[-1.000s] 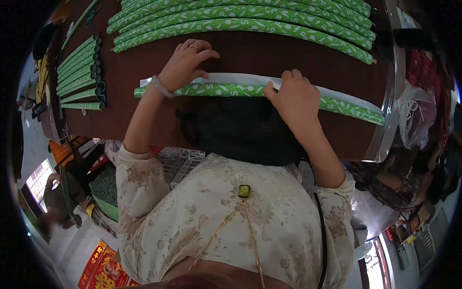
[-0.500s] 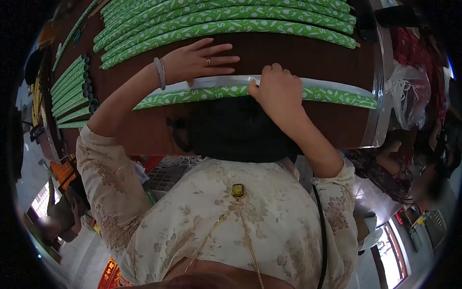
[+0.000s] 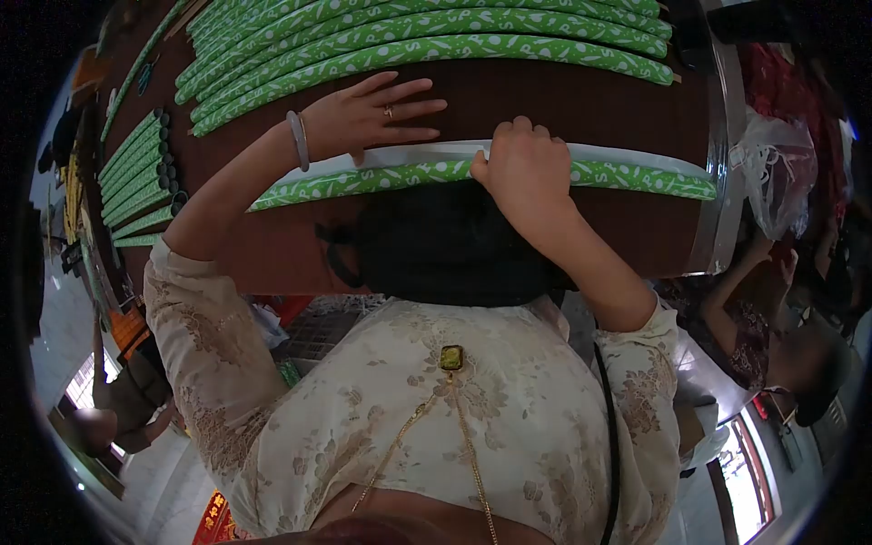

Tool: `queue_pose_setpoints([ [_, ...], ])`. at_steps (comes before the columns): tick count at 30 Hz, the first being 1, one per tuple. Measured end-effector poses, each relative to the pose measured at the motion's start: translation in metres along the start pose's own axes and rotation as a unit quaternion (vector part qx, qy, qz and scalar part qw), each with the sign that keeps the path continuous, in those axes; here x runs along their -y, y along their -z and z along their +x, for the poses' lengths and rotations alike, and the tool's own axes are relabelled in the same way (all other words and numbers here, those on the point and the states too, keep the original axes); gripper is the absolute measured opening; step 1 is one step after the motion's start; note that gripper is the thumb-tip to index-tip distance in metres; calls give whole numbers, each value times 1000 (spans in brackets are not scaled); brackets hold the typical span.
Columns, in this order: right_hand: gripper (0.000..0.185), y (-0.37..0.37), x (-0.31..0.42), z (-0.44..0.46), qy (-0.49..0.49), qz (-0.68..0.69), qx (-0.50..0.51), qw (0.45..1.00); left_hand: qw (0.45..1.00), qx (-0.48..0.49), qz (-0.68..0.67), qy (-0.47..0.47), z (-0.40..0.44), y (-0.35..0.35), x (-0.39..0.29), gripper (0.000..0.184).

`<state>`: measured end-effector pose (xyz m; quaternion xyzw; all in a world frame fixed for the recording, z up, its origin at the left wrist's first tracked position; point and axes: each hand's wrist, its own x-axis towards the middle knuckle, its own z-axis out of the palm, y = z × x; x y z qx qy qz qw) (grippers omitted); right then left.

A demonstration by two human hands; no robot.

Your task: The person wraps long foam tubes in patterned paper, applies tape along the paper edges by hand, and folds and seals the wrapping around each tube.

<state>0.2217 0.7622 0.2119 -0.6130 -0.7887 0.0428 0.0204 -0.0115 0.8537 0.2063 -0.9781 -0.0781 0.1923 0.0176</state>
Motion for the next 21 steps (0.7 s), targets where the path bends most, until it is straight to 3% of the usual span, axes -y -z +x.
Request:
queue_pose_setpoints([
  [9,27,1,-1,0,-2,-6,13,1000,1000,-21,-19,9,-7,0,3,109],
  [21,25,-1,1,1,-8,-22,9,1000,999,30,-22,-27,2,12,5,108],
])
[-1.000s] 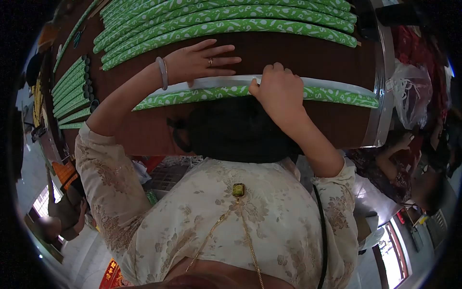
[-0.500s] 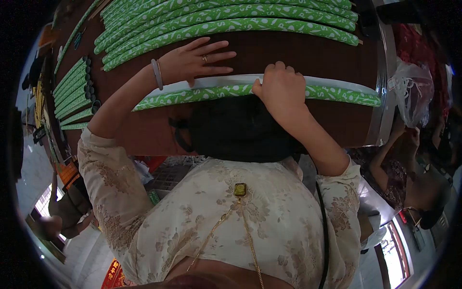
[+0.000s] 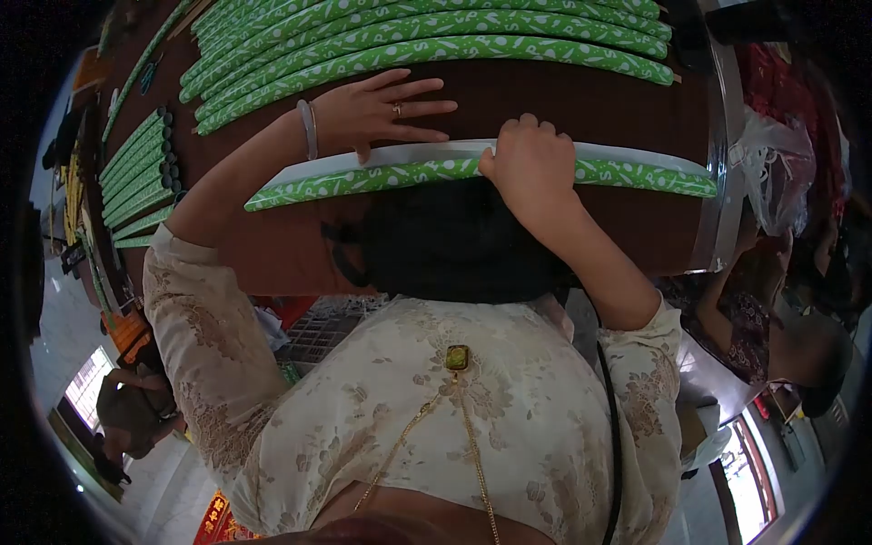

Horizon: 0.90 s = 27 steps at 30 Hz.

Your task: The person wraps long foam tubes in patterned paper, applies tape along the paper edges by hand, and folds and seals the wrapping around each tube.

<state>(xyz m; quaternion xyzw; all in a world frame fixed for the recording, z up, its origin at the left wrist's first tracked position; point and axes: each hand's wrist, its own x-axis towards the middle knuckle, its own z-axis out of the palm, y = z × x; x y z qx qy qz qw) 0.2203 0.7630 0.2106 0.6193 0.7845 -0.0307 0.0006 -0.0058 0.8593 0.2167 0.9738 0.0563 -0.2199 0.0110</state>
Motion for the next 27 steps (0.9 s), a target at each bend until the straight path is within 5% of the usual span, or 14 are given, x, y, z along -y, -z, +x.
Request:
queue_pose_setpoints([
  [27,25,-3,-1,3,5,-16,-5,1000,998,-25,60,-1,-3,-17,-2,109],
])
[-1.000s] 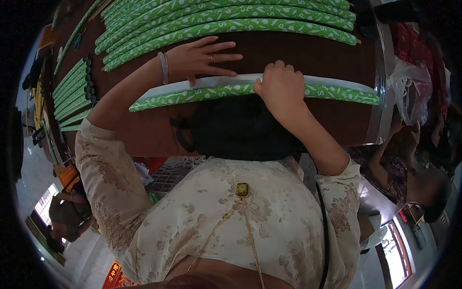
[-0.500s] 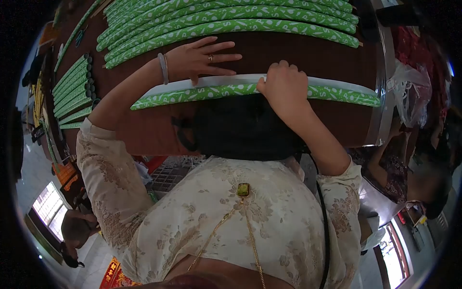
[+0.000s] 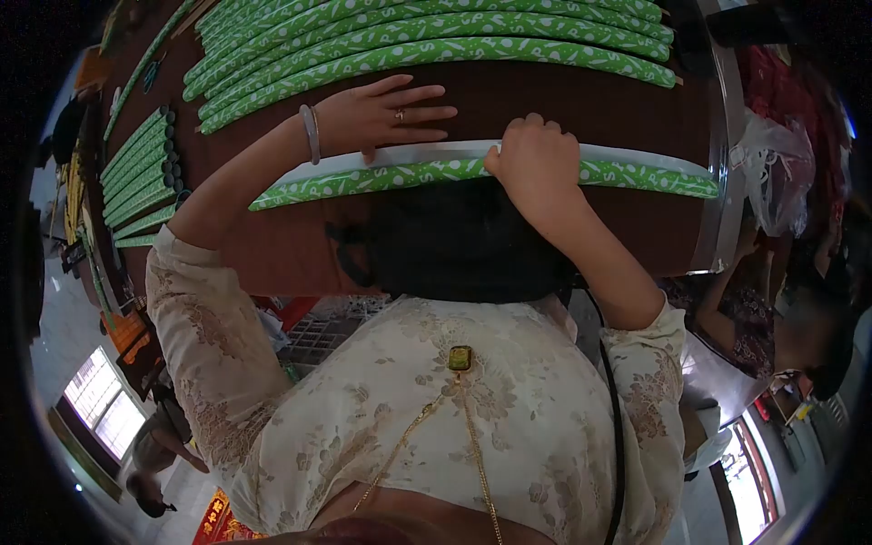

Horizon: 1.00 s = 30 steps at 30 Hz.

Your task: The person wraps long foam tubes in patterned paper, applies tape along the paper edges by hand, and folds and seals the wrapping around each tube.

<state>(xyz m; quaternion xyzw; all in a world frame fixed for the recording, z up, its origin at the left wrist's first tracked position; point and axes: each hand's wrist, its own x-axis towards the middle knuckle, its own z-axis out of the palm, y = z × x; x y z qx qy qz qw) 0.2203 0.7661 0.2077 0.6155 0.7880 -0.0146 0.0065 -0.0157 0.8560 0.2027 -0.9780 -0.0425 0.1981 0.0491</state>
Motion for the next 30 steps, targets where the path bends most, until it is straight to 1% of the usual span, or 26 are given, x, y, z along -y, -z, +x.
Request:
queue_pose_setpoints([
  [3,25,3,1,0,-4,-3,3,1000,1000,7,-23,13,-3,1,0,108],
  [5,28,4,1,1,-12,-7,24,1000,999,-29,-45,7,-5,-2,0,107],
  [8,28,5,2,1,-13,-6,27,1000,998,-30,-51,22,-8,0,-1,105],
  [15,28,3,0,1,-12,-7,24,1000,998,-30,-56,7,-7,2,0,101],
  [17,28,2,0,2,-15,-12,39,999,996,-39,-74,11,-7,1,0,101],
  [30,26,3,3,4,-21,-11,46,999,998,-35,-53,-6,-5,2,1,100],
])
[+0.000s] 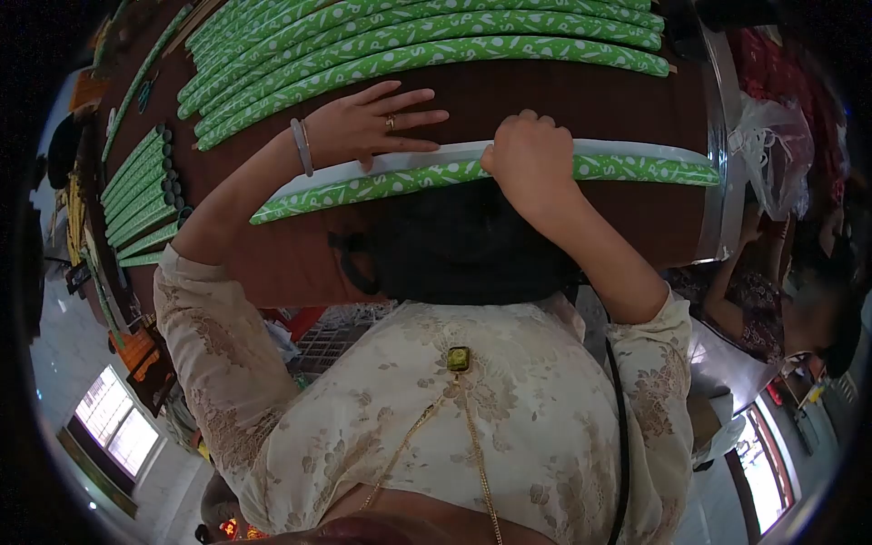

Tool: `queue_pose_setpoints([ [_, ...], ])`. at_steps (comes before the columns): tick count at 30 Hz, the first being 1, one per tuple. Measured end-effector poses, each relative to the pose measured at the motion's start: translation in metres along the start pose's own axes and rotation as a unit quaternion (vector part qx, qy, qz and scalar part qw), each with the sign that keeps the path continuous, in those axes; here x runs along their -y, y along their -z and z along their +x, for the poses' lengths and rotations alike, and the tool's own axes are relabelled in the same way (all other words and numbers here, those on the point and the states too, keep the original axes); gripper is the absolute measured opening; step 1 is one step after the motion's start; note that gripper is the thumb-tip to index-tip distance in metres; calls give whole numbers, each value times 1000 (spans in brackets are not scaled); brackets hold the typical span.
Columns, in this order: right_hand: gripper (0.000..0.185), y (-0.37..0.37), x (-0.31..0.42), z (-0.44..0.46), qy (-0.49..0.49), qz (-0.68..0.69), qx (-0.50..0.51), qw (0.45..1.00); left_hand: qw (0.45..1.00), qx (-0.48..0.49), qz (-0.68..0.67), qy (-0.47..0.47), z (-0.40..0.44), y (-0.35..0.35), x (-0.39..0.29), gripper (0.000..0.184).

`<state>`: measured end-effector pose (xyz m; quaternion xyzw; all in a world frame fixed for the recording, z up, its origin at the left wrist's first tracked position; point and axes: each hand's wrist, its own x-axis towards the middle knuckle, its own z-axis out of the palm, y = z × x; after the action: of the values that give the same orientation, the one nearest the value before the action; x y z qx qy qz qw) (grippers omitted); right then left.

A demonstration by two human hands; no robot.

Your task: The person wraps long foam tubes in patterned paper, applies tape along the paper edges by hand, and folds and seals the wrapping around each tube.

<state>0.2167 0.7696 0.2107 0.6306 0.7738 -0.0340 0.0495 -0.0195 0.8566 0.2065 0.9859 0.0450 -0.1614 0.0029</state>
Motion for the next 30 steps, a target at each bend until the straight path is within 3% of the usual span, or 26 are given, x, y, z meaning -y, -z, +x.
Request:
queue_pose_setpoints([
  [24,25,1,2,3,2,-24,11,1000,992,20,115,-52,8,1,-3,95],
  [30,35,13,-12,-3,25,3,34,999,981,10,170,-94,21,0,-7,66],
])
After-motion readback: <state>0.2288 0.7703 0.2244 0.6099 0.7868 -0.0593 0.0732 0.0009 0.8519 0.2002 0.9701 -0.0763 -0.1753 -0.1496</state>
